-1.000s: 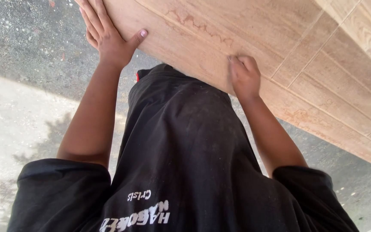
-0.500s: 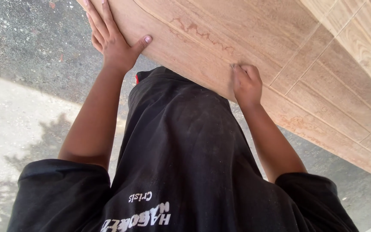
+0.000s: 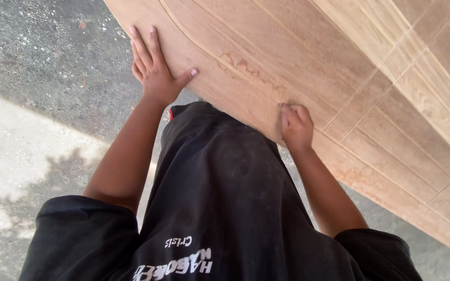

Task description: Sanding the surface of a wooden door with sandpaper to smooth it

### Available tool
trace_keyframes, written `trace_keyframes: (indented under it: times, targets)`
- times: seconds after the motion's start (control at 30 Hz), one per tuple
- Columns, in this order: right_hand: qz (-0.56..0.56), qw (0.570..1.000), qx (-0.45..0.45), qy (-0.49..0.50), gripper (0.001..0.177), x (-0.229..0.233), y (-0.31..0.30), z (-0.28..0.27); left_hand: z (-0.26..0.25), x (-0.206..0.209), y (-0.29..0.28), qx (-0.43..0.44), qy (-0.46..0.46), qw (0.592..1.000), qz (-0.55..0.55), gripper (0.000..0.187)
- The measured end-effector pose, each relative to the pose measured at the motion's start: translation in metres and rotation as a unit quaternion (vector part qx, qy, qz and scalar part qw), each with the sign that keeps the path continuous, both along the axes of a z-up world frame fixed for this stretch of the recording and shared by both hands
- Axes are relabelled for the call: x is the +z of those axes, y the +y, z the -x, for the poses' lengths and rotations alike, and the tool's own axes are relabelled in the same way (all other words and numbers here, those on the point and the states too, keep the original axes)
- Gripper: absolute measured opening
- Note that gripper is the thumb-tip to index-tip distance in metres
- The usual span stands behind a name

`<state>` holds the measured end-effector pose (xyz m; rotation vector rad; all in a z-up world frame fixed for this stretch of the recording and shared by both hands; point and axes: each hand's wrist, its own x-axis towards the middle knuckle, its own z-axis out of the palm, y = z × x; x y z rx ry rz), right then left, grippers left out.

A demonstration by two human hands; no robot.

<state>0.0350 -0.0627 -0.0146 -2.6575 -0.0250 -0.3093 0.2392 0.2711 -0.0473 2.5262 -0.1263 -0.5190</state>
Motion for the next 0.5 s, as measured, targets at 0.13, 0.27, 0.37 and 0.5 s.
trace_keyframes:
  times: [0.13, 0.27, 0.37, 0.5]
  targets:
    - [-0.05, 0.998, 0.015, -0.037, 0.02, -0.011, 0.038, -0.047, -0.001, 0.005, -0.003, 0.0, 0.043, 0.999, -0.005, 0.132]
    - [-0.08, 0.996, 0.029, -0.013, 0.009, -0.009, 0.047, -0.069, -0.005, 0.005, -0.002, -0.012, 0.069, 0.997, -0.028, 0.137]
    - [0.001, 1.0, 0.03, 0.001, 0.006, -0.005, 0.035, -0.06, -0.008, 0.005, -0.005, -0.005, 0.077, 0.997, -0.015, 0.134]
    - [0.011, 0.999, 0.051, 0.009, 0.006, -0.011, 0.041, -0.066, -0.001, 0.0, -0.004, -0.004, 0.067, 0.998, -0.018, 0.133]
